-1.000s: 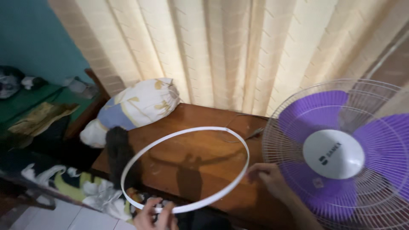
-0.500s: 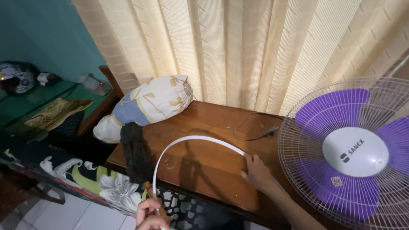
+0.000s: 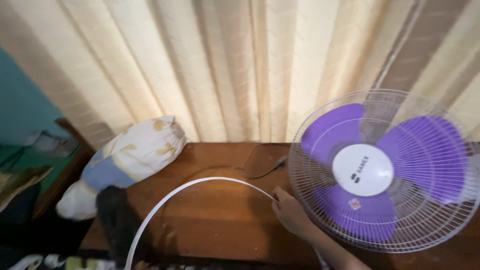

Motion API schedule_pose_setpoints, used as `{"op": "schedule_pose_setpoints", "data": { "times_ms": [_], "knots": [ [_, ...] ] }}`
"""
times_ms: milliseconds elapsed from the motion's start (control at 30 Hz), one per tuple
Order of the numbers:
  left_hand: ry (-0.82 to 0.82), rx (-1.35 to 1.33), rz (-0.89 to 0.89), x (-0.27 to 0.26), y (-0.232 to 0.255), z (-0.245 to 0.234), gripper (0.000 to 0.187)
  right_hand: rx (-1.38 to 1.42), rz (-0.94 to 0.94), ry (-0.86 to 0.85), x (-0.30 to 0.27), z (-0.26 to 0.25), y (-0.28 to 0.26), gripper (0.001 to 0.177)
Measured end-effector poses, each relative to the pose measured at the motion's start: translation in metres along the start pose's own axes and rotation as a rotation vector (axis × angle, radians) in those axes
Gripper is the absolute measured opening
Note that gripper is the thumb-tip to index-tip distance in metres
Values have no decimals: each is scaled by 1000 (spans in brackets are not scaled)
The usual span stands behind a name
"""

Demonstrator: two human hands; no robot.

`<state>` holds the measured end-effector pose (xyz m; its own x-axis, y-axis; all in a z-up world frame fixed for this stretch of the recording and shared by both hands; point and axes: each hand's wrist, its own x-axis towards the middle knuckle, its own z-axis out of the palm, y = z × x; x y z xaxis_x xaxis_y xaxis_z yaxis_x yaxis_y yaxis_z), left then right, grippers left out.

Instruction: The person reassembles an electric fan on a wooden table. They fit the purple fan blades onto the motor shaft, tighten the central hub cap by hand, then align and attach the front wire grille over the blades and secure it to the fan housing.

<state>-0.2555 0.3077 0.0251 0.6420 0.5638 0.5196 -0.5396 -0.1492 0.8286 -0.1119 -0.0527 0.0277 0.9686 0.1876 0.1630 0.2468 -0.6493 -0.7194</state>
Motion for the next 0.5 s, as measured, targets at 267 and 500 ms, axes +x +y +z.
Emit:
{"op": "schedule_pose_setpoints", "data": {
  "times_ms": [267, 500],
  "knots": [
    [56, 19, -509, 27, -21, 89, 35, 202, -356, 173, 7, -199, -66, 35],
    [-260, 71, -730, 54, -25, 190, 47, -216, 28, 155, 4, -357, -39, 52]
  ]
}}
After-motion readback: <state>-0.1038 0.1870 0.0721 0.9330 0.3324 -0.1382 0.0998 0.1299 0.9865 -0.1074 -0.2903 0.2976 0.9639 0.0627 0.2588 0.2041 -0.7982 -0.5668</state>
